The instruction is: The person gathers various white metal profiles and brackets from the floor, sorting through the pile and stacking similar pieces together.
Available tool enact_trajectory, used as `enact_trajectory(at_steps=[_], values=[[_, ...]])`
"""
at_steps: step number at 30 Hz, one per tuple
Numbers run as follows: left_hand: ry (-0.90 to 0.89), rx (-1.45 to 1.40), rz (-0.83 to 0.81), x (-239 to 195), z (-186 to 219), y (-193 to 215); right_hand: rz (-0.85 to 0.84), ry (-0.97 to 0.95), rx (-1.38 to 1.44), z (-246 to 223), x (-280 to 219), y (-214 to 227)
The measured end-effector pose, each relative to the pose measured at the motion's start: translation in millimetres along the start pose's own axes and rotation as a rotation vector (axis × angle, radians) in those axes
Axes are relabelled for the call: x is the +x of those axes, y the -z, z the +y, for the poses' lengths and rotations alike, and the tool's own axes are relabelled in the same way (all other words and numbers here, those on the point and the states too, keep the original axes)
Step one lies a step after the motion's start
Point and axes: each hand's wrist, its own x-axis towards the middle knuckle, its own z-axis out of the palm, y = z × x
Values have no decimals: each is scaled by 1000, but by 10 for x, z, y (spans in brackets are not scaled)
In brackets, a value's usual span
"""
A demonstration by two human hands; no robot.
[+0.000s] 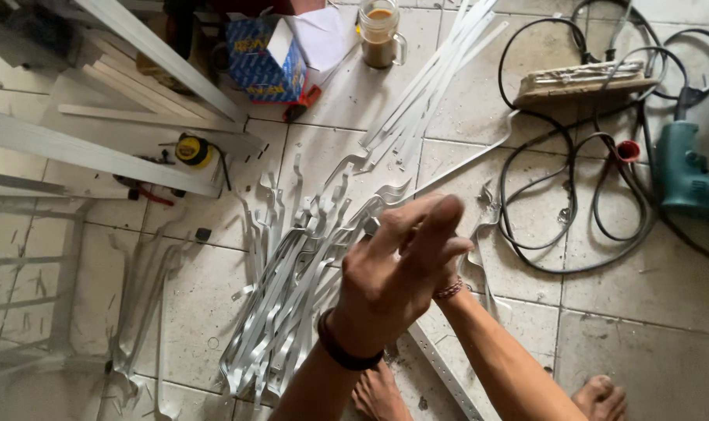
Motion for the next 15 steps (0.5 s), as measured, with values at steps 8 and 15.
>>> enact_trajectory(at_steps=[8, 15], values=[[-6, -82, -20, -29, -167, -93, 27, 50, -35, -14, -86, -9], [-12, -97, 10, -71, -232, -204, 35, 132, -71, -79, 10, -53]])
